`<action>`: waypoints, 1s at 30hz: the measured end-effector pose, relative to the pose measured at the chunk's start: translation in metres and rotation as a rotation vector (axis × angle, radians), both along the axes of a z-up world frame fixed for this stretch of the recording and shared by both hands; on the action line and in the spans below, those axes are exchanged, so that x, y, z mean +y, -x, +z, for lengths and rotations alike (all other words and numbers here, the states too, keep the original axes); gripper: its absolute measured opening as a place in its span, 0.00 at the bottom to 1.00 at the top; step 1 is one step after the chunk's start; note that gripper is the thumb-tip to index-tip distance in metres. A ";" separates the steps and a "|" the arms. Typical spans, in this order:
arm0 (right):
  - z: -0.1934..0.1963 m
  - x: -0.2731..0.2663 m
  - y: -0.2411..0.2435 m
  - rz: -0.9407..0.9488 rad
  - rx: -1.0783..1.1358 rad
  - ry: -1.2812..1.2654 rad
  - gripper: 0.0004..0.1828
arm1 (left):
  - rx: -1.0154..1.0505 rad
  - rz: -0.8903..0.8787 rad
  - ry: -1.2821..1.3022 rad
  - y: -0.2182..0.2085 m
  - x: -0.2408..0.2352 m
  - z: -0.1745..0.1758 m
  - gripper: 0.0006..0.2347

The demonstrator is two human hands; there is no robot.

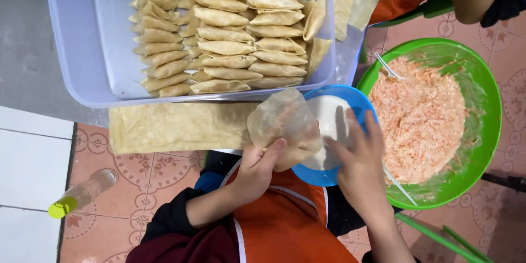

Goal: Filling and folding thin pastry wrappers into triangular shapes to make samosas or similar snacks.

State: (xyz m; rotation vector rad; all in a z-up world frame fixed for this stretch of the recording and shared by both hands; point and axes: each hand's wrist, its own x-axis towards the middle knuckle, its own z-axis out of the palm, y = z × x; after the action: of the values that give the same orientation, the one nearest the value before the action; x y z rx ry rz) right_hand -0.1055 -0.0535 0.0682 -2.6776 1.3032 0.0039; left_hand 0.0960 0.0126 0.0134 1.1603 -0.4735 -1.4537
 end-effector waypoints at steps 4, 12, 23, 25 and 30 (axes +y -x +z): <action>0.034 0.014 0.008 -0.094 -0.468 0.248 0.24 | 0.008 -0.167 0.111 -0.006 0.001 0.007 0.17; 0.006 -0.001 0.016 0.156 -0.209 0.888 0.26 | 0.417 -0.304 -0.015 0.017 0.020 -0.001 0.16; 0.003 0.017 0.006 -0.266 -1.294 -0.284 0.31 | 0.366 -0.376 0.295 0.022 0.019 -0.005 0.20; -0.019 0.048 0.001 -0.425 -1.376 -0.496 0.43 | 0.228 -0.306 0.361 0.032 0.023 -0.026 0.17; -0.029 0.077 -0.016 -0.625 -1.067 -0.241 0.40 | 0.206 -0.194 0.523 0.049 0.027 -0.035 0.16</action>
State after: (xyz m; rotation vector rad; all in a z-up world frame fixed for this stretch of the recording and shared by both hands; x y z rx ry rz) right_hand -0.0897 0.0233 0.0388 -1.4980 1.4613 -1.0718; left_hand 0.0469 0.0396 -0.0219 0.5551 -0.7812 -1.4752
